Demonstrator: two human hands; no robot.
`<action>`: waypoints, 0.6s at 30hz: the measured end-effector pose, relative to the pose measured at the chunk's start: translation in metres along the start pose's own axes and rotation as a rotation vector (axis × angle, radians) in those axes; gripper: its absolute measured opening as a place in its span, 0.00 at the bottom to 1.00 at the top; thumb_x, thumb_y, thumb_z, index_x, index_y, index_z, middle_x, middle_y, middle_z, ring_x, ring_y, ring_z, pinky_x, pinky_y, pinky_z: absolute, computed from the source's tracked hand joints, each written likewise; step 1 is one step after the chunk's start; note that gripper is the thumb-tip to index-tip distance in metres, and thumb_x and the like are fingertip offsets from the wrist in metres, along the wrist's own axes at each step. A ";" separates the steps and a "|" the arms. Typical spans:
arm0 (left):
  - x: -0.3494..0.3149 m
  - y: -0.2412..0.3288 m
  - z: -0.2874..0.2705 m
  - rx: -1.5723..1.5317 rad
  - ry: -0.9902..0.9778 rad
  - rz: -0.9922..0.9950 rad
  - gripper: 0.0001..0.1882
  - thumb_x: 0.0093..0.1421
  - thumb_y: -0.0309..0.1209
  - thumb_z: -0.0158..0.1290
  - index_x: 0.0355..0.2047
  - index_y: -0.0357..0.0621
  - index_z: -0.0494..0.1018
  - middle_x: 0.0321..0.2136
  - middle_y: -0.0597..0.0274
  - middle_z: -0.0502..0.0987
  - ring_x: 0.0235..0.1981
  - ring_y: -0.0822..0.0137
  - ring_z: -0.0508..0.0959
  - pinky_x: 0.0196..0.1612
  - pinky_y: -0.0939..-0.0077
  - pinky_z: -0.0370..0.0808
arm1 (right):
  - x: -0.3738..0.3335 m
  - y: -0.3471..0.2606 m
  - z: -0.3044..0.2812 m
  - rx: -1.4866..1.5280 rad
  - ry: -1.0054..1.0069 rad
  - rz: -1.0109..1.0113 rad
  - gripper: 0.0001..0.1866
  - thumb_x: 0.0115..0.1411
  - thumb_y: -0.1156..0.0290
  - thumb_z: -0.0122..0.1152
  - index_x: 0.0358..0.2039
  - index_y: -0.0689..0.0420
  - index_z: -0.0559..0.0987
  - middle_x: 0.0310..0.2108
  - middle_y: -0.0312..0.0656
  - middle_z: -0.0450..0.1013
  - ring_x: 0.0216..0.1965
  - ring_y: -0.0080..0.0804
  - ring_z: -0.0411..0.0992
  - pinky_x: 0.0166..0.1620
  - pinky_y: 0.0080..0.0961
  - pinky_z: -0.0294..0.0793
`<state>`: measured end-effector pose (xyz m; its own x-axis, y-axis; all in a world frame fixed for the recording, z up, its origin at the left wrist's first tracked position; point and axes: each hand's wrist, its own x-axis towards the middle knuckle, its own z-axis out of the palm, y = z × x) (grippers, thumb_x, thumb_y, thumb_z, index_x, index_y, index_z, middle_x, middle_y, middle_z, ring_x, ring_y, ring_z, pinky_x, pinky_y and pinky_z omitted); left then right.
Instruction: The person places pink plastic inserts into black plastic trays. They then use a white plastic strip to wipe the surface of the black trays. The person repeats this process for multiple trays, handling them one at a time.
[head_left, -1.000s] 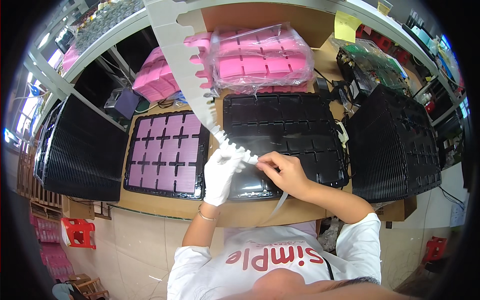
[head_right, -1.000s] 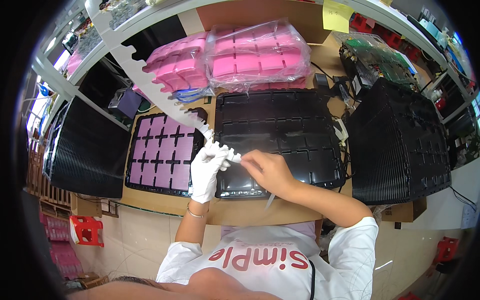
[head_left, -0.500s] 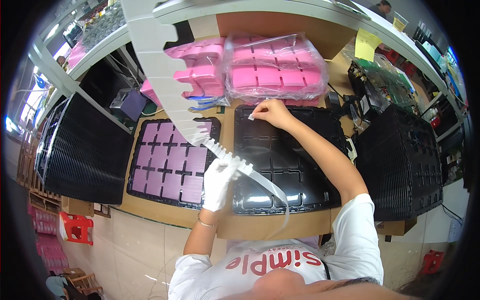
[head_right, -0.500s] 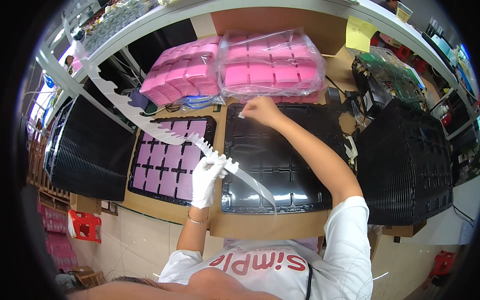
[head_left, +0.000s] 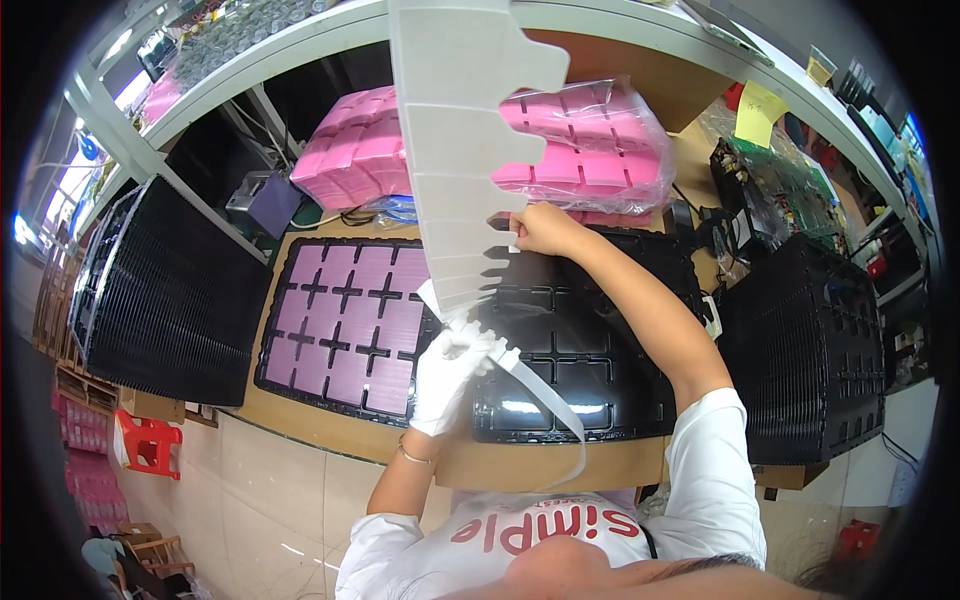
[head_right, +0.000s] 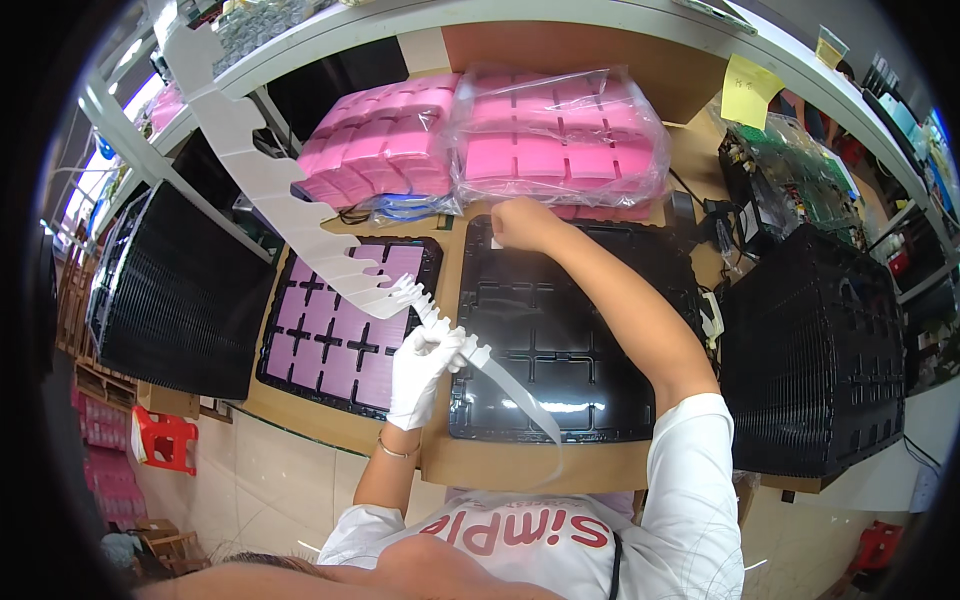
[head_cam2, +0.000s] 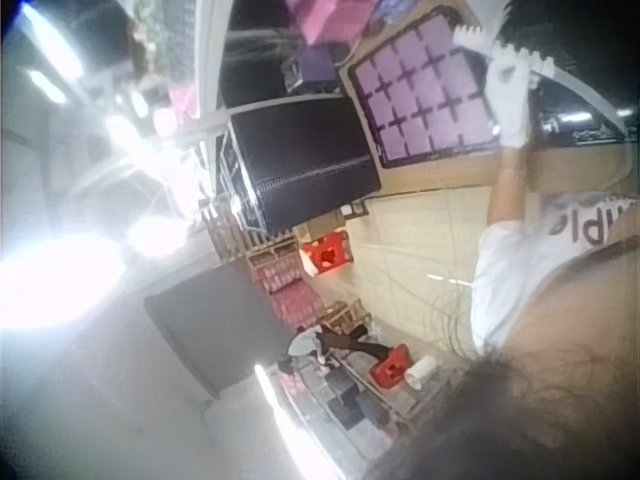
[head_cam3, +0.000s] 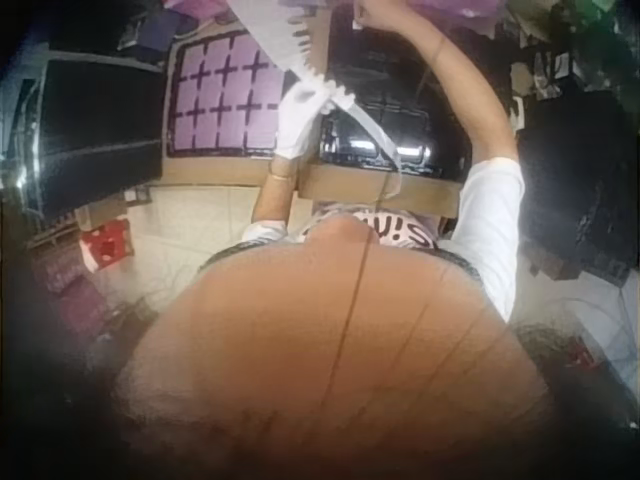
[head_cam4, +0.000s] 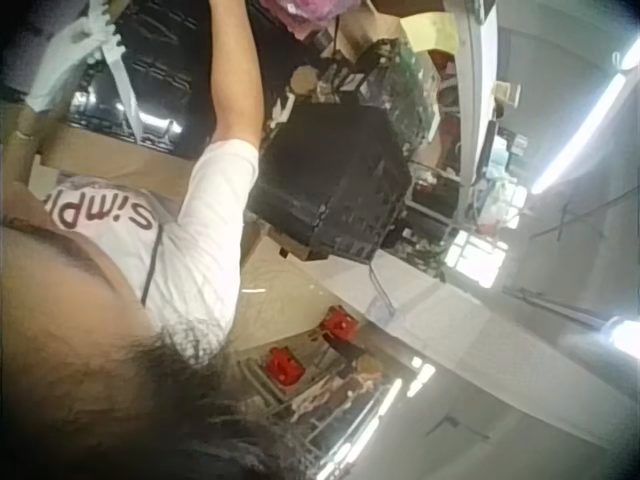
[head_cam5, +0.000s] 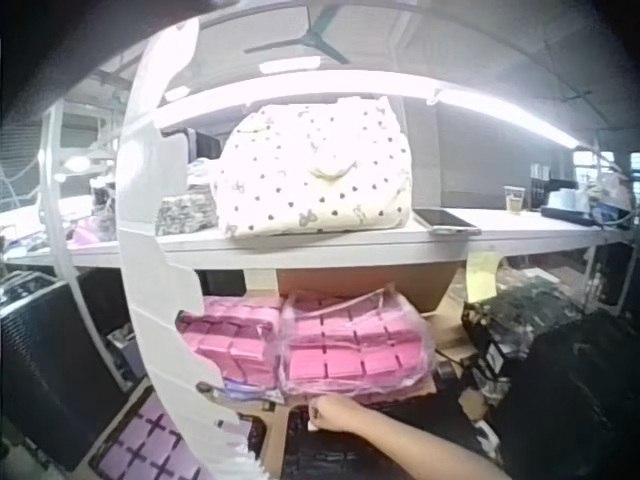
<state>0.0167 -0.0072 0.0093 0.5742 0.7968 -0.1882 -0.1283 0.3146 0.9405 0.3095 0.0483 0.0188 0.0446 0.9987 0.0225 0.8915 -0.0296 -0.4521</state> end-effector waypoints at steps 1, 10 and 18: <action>0.000 0.000 0.000 -0.004 -0.002 -0.001 0.09 0.58 0.26 0.61 0.37 0.38 0.73 0.35 0.56 0.80 0.27 0.74 0.77 0.33 0.82 0.73 | 0.002 0.002 0.003 -0.007 0.005 0.010 0.06 0.46 0.69 0.64 0.26 0.56 0.81 0.27 0.46 0.78 0.34 0.45 0.78 0.40 0.38 0.75; 0.000 0.000 -0.002 -0.003 -0.029 0.001 0.13 0.58 0.26 0.61 0.42 0.36 0.73 0.37 0.55 0.80 0.28 0.74 0.78 0.33 0.82 0.74 | 0.007 0.009 0.014 -0.070 0.109 -0.027 0.07 0.47 0.68 0.67 0.23 0.58 0.80 0.22 0.44 0.78 0.26 0.38 0.78 0.33 0.32 0.75; 0.000 -0.003 -0.001 -0.025 -0.042 -0.009 0.14 0.60 0.26 0.59 0.45 0.35 0.73 0.39 0.57 0.81 0.30 0.76 0.78 0.35 0.84 0.74 | 0.009 0.019 0.021 -0.178 0.171 -0.050 0.10 0.49 0.66 0.66 0.26 0.61 0.81 0.21 0.47 0.78 0.25 0.41 0.78 0.33 0.34 0.75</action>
<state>0.0161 -0.0072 0.0063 0.6087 0.7718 -0.1837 -0.1433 0.3347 0.9314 0.3176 0.0579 -0.0087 0.0609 0.9783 0.1978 0.9591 -0.0025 -0.2830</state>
